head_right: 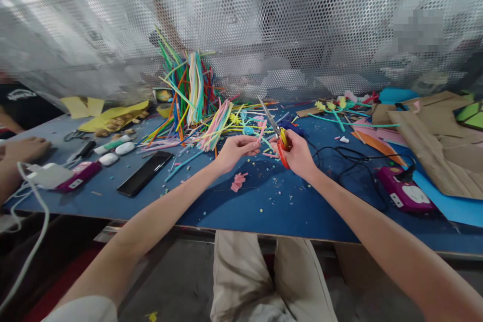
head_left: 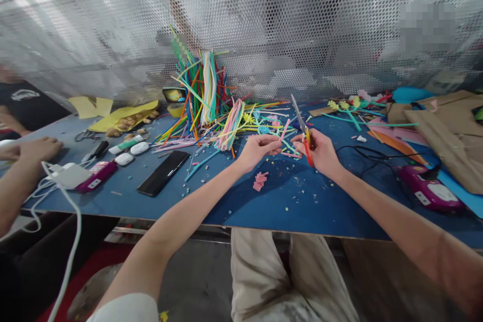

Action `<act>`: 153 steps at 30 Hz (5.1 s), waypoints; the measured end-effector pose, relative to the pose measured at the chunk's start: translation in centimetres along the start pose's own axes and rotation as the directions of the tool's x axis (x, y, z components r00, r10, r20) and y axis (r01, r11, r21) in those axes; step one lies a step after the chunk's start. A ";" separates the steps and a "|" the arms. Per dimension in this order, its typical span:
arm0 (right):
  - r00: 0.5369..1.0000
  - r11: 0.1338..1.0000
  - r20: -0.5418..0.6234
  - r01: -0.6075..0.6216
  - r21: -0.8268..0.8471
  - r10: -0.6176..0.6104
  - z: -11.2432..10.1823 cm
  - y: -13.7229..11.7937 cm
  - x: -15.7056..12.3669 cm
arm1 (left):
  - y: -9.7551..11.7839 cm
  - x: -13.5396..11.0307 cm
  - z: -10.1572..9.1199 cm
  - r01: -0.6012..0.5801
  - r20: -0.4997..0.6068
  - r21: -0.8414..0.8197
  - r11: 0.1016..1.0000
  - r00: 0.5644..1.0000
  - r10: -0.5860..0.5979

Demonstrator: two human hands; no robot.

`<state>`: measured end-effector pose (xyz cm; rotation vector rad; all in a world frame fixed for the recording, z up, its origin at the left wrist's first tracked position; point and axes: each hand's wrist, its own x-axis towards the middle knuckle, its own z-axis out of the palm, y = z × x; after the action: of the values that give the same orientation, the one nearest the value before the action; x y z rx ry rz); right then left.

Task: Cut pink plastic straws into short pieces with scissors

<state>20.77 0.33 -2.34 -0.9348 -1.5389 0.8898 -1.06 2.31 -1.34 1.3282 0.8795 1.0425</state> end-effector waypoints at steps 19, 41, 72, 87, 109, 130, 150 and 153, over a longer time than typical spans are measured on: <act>0.979 0.983 -0.142 -0.126 0.134 0.145 0.2 -0.7 -0.1 | 0.0 0.1 -0.3 -0.143 0.038 0.235 0.961 0.990 0.138; 0.821 0.751 -0.231 -0.314 0.582 0.522 -2.0 2.0 1.7 | -0.7 1.5 -3.7 -0.449 0.550 0.601 0.661 0.832 0.065; 0.812 0.732 -0.226 -0.318 0.602 0.538 -2.1 2.4 1.8 | -0.6 1.6 -3.5 -0.534 0.578 0.642 0.550 0.808 0.110; 0.807 0.723 -0.225 -0.319 0.613 0.546 -2.1 2.7 1.9 | -0.3 1.6 -3.4 -0.544 0.589 0.664 0.513 0.803 0.089; 0.814 0.734 -0.217 -0.326 0.596 0.538 -2.3 3.1 2.0 | -0.4 1.7 -3.6 -0.541 0.590 0.676 0.501 0.804 0.072; 0.816 0.737 -0.207 -0.340 0.584 0.540 -2.3 2.9 1.9 | -0.3 1.6 -3.4 -0.535 0.585 0.676 0.506 0.808 0.074; 0.831 0.738 -0.205 -0.312 0.598 0.517 -2.5 2.5 2.0 | 0.0 1.4 -3.3 -0.535 0.586 0.663 0.523 0.806 0.081; 0.846 0.745 -0.207 -0.284 0.604 0.491 -2.9 2.0 2.2 | -0.2 1.4 -3.4 -0.526 0.583 0.653 0.545 0.808 0.081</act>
<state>23.55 3.30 -2.89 -0.9328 -0.6959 1.3031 -3.76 4.78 -1.66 2.4885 0.7221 0.4651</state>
